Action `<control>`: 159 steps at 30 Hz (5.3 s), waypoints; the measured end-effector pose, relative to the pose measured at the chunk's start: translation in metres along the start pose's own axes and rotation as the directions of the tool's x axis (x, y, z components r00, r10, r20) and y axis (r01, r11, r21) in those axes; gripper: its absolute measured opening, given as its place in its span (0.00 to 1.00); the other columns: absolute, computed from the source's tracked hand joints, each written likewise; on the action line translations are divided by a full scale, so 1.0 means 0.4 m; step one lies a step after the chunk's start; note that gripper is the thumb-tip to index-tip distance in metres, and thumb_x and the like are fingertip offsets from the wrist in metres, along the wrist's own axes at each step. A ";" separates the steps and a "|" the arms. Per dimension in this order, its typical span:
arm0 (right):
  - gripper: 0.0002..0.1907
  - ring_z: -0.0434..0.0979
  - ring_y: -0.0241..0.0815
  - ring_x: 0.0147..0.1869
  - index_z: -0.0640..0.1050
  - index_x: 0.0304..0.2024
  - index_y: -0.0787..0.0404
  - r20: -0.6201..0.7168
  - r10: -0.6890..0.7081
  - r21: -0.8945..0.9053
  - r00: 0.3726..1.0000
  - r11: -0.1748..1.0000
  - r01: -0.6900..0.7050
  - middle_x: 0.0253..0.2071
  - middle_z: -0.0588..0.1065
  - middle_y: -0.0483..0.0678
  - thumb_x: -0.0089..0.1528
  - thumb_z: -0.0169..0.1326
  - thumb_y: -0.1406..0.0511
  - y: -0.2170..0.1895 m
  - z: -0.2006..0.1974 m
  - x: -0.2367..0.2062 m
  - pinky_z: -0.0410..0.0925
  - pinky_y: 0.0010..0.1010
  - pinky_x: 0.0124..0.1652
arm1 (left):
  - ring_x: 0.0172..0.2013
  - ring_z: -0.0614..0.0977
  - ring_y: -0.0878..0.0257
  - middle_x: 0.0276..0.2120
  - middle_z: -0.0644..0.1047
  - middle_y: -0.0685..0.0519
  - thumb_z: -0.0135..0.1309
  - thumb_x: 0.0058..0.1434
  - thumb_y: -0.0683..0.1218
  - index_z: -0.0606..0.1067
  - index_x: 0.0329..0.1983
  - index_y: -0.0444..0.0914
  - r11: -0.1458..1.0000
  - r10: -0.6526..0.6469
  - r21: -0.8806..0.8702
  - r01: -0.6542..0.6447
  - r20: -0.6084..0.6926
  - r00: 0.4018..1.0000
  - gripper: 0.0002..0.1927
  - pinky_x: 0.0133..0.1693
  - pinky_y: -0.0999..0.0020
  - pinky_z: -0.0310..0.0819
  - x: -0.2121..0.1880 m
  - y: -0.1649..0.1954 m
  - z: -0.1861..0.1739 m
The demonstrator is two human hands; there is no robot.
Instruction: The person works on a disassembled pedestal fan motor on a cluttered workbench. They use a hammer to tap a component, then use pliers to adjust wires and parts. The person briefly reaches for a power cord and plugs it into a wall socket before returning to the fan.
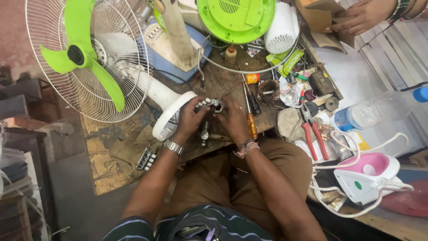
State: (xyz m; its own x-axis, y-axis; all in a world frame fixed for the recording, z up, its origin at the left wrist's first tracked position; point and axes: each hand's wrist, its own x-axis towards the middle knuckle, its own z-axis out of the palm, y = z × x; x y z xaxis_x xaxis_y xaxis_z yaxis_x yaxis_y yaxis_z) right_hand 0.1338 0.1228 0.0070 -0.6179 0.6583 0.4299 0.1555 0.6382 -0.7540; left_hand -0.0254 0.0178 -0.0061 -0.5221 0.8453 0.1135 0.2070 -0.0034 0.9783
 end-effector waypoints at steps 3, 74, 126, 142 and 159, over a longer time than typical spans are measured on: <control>0.23 0.79 0.59 0.51 0.76 0.54 0.57 0.070 0.189 -0.195 0.980 0.966 -0.172 0.50 0.77 0.54 0.57 0.66 0.65 0.011 0.021 -0.011 0.72 0.45 0.48 | 0.50 0.79 0.67 0.48 0.80 0.53 0.59 0.65 0.38 0.74 0.55 0.34 0.972 0.049 -0.233 -0.027 0.091 0.995 0.16 0.54 0.72 0.73 0.013 -0.019 -0.006; 0.12 0.81 0.41 0.39 0.80 0.48 0.70 0.351 0.561 0.791 0.750 0.251 -0.558 0.42 0.80 0.50 0.68 0.56 0.66 0.031 -0.024 -0.014 0.77 0.33 0.39 | 0.49 0.76 0.50 0.47 0.77 0.49 0.61 0.57 0.40 0.77 0.53 0.38 0.633 0.499 0.543 -0.552 0.259 0.827 0.19 0.51 0.54 0.67 -0.031 0.194 0.007; 0.17 0.80 0.33 0.52 0.76 0.57 0.64 -0.153 0.380 0.480 0.912 0.836 -0.267 0.48 0.80 0.46 0.66 0.58 0.70 0.028 -0.028 0.001 0.72 0.25 0.49 | 0.49 0.78 0.61 0.48 0.77 0.49 0.65 0.60 0.43 0.70 0.60 0.31 0.971 -0.097 -0.226 0.084 -0.048 0.994 0.27 0.53 0.67 0.73 -0.026 0.187 -0.005; 0.15 0.79 0.59 0.50 0.82 0.51 0.63 -0.237 0.332 -0.496 0.913 0.766 -0.408 0.46 0.79 0.60 0.63 0.61 0.66 0.002 -0.525 -0.168 0.70 0.46 0.50 | 0.45 0.83 0.62 0.48 0.81 0.46 0.57 0.65 0.40 0.70 0.62 0.29 0.901 -0.196 -0.413 0.133 -0.115 0.974 0.22 0.48 0.70 0.79 0.002 0.076 0.048; 0.26 0.76 0.66 0.55 0.82 0.52 0.52 -0.210 0.562 -0.735 0.800 0.448 -0.508 0.57 0.73 0.57 0.51 0.69 0.58 0.150 -0.578 -0.281 0.70 0.54 0.51 | 0.52 0.74 0.44 0.47 0.74 0.41 0.67 0.51 0.48 0.71 0.53 0.34 0.557 0.037 0.828 -0.070 0.059 0.998 0.29 0.46 0.47 0.74 -0.063 0.117 0.107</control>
State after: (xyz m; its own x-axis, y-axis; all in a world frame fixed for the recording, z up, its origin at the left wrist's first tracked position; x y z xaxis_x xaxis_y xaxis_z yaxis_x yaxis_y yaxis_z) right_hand 0.3907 0.1793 0.0282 -0.2448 0.9693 0.0245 0.9504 0.2449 -0.1915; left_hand 0.0326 0.0192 0.0294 -0.4642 0.8747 0.1394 0.8365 0.3812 0.3937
